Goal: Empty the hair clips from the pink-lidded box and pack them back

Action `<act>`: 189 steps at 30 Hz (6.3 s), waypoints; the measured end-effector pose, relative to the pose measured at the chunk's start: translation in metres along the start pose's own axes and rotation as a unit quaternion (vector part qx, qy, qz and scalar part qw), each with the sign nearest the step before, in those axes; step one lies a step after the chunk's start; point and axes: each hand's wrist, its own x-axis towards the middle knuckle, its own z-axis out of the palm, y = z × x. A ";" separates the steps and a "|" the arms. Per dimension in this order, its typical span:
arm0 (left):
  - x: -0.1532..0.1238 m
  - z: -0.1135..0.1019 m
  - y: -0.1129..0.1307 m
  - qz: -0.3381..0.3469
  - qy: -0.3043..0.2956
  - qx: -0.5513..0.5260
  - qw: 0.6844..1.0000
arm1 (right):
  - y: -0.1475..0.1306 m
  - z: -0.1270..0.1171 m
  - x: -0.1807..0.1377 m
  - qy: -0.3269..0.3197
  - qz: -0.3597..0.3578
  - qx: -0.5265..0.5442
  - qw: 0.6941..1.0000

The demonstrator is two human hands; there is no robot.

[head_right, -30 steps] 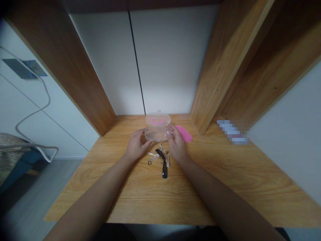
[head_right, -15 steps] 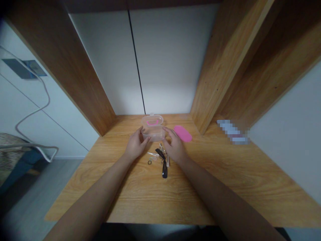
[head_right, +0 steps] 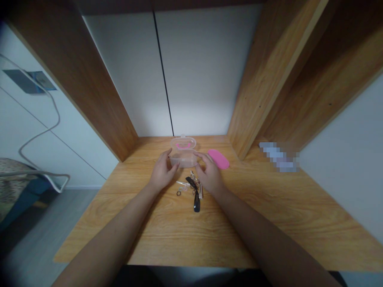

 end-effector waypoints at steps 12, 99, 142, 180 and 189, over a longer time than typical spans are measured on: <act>-0.002 -0.001 0.002 0.003 -0.012 -0.003 1.000 | -0.001 -0.001 0.001 0.001 -0.021 0.001 1.000; -0.001 -0.013 0.026 0.016 -0.136 0.063 0.989 | 0.000 0.003 -0.002 -0.050 0.055 -0.011 0.997; -0.001 -0.006 0.020 0.027 -0.102 -0.013 0.994 | 0.002 -0.002 0.000 -0.025 0.109 -0.052 0.992; -0.002 -0.011 0.027 0.070 -0.190 0.019 0.979 | -0.013 -0.009 0.000 -0.129 0.097 -0.076 0.984; -0.001 -0.012 0.026 0.075 -0.189 0.031 0.979 | -0.015 -0.009 -0.010 -0.219 0.107 0.083 0.966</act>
